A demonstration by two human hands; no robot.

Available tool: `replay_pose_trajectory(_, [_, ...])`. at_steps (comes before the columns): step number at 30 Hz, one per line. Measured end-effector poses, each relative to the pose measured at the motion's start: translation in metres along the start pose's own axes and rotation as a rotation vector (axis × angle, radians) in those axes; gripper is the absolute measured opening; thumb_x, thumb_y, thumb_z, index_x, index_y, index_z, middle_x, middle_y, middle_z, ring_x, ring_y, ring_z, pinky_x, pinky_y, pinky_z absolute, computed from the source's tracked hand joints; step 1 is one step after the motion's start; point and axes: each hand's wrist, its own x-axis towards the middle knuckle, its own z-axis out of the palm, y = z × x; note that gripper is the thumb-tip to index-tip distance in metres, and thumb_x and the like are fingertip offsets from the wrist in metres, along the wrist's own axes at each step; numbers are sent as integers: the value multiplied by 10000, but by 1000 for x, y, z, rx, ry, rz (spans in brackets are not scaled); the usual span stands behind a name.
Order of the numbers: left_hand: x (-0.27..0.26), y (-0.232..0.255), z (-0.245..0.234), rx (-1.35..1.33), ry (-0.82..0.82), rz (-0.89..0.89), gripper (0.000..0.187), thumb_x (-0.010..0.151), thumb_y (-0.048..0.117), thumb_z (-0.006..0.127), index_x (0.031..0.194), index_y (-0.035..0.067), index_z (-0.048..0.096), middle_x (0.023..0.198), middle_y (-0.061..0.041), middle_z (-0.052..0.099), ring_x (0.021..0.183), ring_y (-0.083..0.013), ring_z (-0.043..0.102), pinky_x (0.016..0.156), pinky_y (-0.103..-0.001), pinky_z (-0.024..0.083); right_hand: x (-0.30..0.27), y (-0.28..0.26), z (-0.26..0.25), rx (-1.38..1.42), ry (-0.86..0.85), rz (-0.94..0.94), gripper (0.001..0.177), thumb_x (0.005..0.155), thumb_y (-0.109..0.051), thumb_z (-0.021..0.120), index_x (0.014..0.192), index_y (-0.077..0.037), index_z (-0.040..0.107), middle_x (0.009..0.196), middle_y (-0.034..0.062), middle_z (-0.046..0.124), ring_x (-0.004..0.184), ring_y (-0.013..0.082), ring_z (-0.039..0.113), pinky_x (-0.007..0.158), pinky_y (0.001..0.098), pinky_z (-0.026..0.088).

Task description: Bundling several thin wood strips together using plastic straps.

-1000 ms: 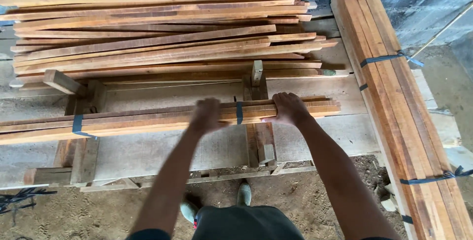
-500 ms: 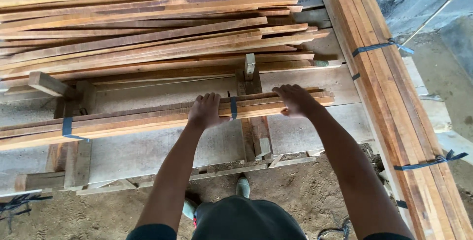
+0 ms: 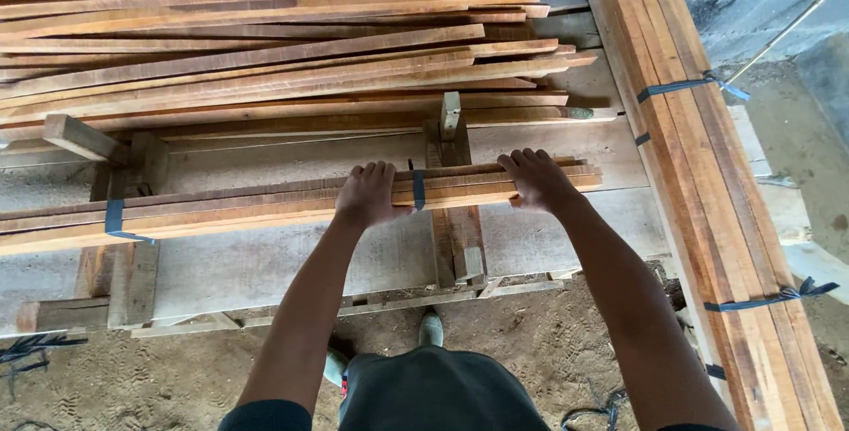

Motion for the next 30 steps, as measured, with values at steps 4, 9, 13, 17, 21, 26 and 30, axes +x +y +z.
replay_pose_trajectory(4, [1, -1, 2, 6, -26, -6, 898, 763, 845, 661, 1243, 104, 498, 1176, -104, 579, 1186, -278, 614, 1005, -451, 494, 0, -6, -12, 85, -33, 46, 892, 681, -502, 853, 1424, -166, 491, 1145, 68, 629, 1113, 271, 636, 960, 429, 507])
replay_pose_trajectory(9, [1, -1, 0, 19, 10, -1, 921, 745, 865, 661, 1239, 101, 514, 1158, -108, 588, 1163, -285, 628, 995, -444, 501, 4, -25, -29, 187, -21, 117, 842, 705, -631, 824, 1325, -132, 547, 1130, 96, 646, 1117, 293, 651, 978, 447, 506])
replay_pose_trajectory(13, [-1, 2, -4, 24, 5, 3, 899, 748, 826, 689, 1242, 94, 519, 1169, -115, 596, 1167, -286, 632, 1007, -443, 500, 14, -47, -42, 185, 6, 94, 875, 697, -705, 802, 1302, -118, 568, 1150, 107, 662, 1135, 292, 661, 1003, 456, 504])
replay_pose_trajectory(17, [-3, 5, -9, 44, 20, 5, 885, 759, 836, 675, 1224, 100, 520, 1142, -106, 591, 1146, -280, 638, 999, -437, 506, 38, -79, -41, 218, 59, 24, 884, 708, -701, 804, 1301, -89, 571, 1147, 140, 658, 1122, 320, 669, 986, 482, 510])
replay_pose_trajectory(21, [-1, 2, 5, 61, 72, 8, 927, 717, 862, 669, 1214, 94, 518, 1123, -111, 596, 1118, -294, 645, 974, -439, 510, 46, -87, -29, 163, 216, -13, 867, 621, -703, 821, 1227, -129, 586, 1055, 80, 652, 1024, 280, 679, 866, 445, 532])
replay_pose_trajectory(26, [0, 3, 5, 22, 68, 4, 892, 704, 809, 719, 1202, 96, 519, 1108, -97, 594, 1097, -291, 643, 957, -442, 505, 47, -84, -21, 157, 328, -18, 820, 609, -700, 824, 1150, -128, 594, 999, 78, 649, 976, 268, 688, 813, 420, 535])
replay_pose_trajectory(30, [0, 4, 2, 2, 86, -2, 835, 700, 754, 764, 1172, 105, 533, 1074, -92, 595, 1077, -287, 645, 943, -444, 505, 45, -83, -31, 197, 259, -9, 814, 618, -669, 832, 1174, -127, 588, 1037, 76, 662, 1014, 268, 693, 837, 420, 535])
